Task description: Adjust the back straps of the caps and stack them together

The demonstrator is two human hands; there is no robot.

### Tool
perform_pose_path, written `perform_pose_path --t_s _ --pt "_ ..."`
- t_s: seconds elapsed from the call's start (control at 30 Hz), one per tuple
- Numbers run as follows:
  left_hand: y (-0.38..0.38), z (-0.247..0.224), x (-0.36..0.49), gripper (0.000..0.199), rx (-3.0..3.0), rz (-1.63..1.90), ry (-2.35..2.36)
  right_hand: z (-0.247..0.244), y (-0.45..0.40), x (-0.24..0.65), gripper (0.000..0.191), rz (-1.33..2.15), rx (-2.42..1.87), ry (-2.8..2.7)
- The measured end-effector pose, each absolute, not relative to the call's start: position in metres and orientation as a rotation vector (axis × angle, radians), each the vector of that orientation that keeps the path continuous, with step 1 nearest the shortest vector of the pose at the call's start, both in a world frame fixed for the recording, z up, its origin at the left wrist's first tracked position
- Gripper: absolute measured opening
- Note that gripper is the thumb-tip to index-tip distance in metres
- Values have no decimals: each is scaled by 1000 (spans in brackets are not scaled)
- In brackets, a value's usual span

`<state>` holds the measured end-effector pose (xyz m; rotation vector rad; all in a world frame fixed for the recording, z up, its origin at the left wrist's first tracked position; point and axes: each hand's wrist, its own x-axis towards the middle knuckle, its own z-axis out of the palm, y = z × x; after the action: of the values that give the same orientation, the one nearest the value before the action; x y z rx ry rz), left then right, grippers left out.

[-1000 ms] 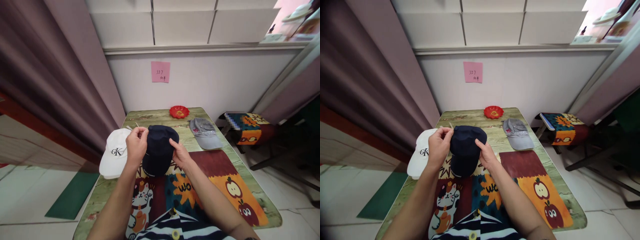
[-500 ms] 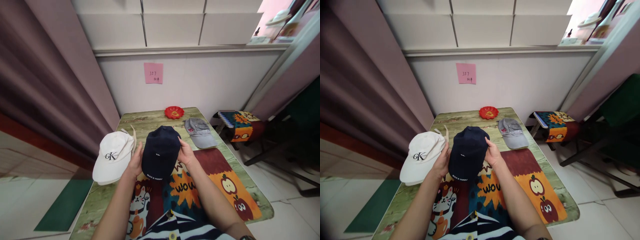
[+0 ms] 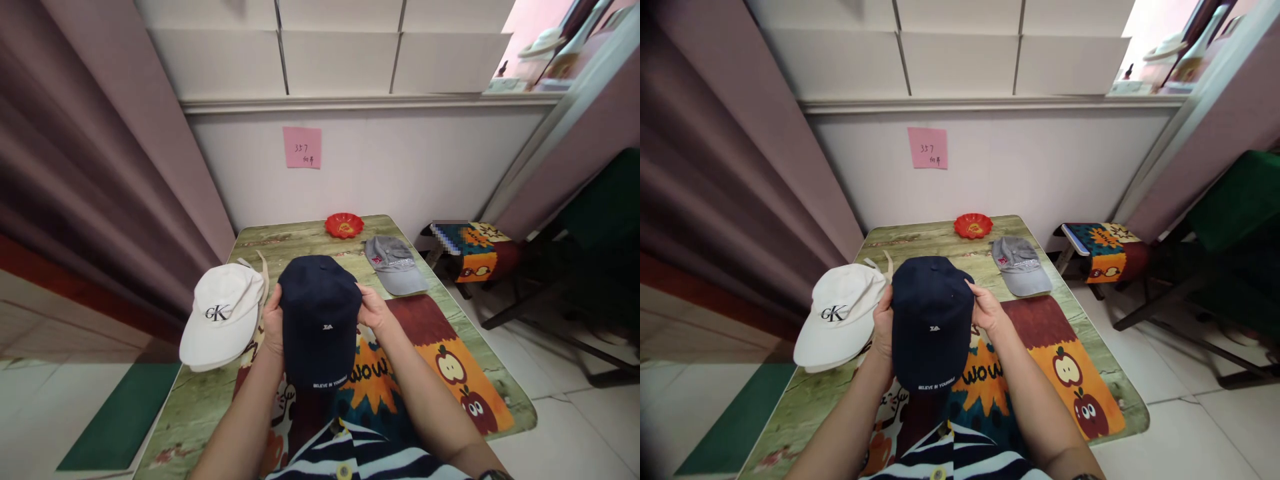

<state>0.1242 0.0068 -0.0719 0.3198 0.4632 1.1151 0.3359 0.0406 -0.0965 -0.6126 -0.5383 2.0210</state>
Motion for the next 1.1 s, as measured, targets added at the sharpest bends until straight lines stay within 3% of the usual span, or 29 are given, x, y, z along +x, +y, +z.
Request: perform_pose_path --t_s 0.33,0.6,0.83,1.1 --pt "9 -63 125 66 308 1138 439 -87 27 338 51 1801 -470 -554" --pt "13 -71 128 62 300 1179 463 -101 32 328 16 1828 -545 -425" --pt "12 -70 125 74 311 1145 438 -105 31 333 23 1772 -515 -338" --pt "15 -71 128 56 258 1031 573 -112 39 335 16 1861 -577 -334"
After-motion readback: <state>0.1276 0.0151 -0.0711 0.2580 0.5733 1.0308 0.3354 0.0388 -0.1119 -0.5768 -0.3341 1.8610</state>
